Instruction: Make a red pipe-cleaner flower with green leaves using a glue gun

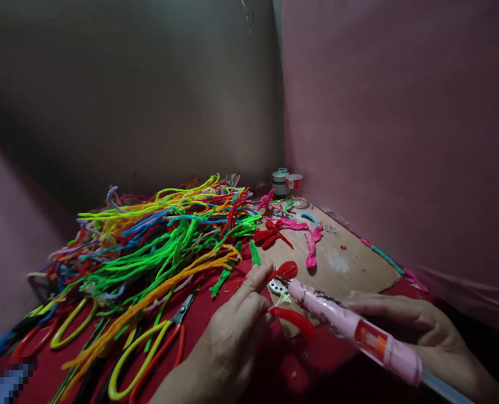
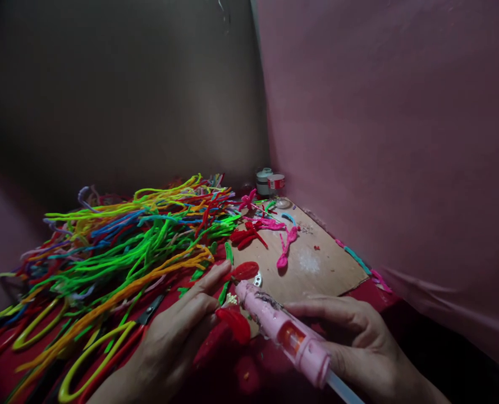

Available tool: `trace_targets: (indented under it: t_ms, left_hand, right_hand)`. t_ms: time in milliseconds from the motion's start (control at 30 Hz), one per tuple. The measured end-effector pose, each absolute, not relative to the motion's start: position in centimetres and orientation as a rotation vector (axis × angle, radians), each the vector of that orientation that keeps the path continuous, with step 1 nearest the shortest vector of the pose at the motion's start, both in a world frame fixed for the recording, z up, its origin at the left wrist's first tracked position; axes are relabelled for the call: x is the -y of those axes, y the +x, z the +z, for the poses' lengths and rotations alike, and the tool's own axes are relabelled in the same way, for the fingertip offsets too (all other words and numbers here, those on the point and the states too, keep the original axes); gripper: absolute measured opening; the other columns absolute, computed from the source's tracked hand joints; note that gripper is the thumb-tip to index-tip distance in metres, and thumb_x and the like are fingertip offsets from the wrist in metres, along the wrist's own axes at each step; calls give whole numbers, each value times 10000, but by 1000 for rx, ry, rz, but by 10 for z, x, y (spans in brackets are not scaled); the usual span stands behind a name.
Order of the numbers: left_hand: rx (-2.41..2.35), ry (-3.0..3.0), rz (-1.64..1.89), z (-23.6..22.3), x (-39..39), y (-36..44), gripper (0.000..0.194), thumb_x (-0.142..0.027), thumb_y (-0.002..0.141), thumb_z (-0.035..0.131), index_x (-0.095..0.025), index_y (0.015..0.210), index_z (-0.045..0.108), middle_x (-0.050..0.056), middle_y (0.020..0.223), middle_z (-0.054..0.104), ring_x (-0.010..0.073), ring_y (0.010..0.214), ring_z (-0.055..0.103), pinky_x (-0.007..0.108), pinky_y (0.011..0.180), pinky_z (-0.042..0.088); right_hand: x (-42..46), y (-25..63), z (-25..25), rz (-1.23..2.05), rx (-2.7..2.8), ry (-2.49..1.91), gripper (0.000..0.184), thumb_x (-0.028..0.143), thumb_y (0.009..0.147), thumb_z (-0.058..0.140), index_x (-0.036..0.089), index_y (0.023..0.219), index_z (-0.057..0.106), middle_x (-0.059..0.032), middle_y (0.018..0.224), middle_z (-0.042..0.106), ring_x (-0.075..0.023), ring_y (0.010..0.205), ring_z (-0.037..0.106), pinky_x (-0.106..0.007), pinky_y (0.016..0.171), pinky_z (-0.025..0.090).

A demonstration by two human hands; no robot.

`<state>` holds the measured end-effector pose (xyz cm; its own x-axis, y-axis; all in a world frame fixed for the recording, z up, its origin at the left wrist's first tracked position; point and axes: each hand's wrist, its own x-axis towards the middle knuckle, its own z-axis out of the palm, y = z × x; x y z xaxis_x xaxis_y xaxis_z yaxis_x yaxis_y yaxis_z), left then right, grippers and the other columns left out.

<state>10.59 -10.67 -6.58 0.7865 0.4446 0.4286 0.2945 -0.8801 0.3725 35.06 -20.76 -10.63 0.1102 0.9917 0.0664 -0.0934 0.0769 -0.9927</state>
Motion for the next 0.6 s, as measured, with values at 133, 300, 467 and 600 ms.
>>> trace_targets:
  t_ms: [133, 300, 467, 600]
  left_hand:
    - [-559, 2691, 745, -67, 107, 104, 139, -58, 863, 408, -171, 914, 471, 73, 1446, 328, 166, 1340, 251, 249, 1087, 277]
    - [-556, 2668, 750, -70, 106, 104, 120, -66, 869, 413, -172, 890, 466, 82, 1435, 344, 175, 1333, 270, 243, 1065, 314]
    - [-549, 2676, 763, -74, 104, 103, 140, -58, 867, 410, -171, 924, 471, 94, 1443, 326, 177, 1320, 300, 244, 1045, 342]
    - [-545, 2676, 760, -74, 103, 103, 157, -43, 862, 410, -172, 927, 471, 96, 1434, 343, 175, 1318, 302, 234, 1043, 340]
  right_hand:
    - [209, 354, -113, 1146, 1076, -1077, 351, 269, 612, 727, 328, 957, 717, -66, 1017, 706, -297, 896, 671, -327, 768, 538]
    - [209, 357, -118, 1153, 1078, -1056, 361, 289, 620, 714, 303, 981, 713, -86, 1077, 675, -332, 976, 632, -369, 815, 518]
    - [209, 355, -120, 1207, 1027, -1019, 374, 289, 615, 718, 310, 989, 708, -91, 1056, 682, -345, 959, 635, -398, 813, 514]
    - [211, 353, -119, 1218, 979, -993, 379, 316, 606, 727, 304, 985, 711, -104, 1018, 695, -350, 952, 636, -412, 832, 500]
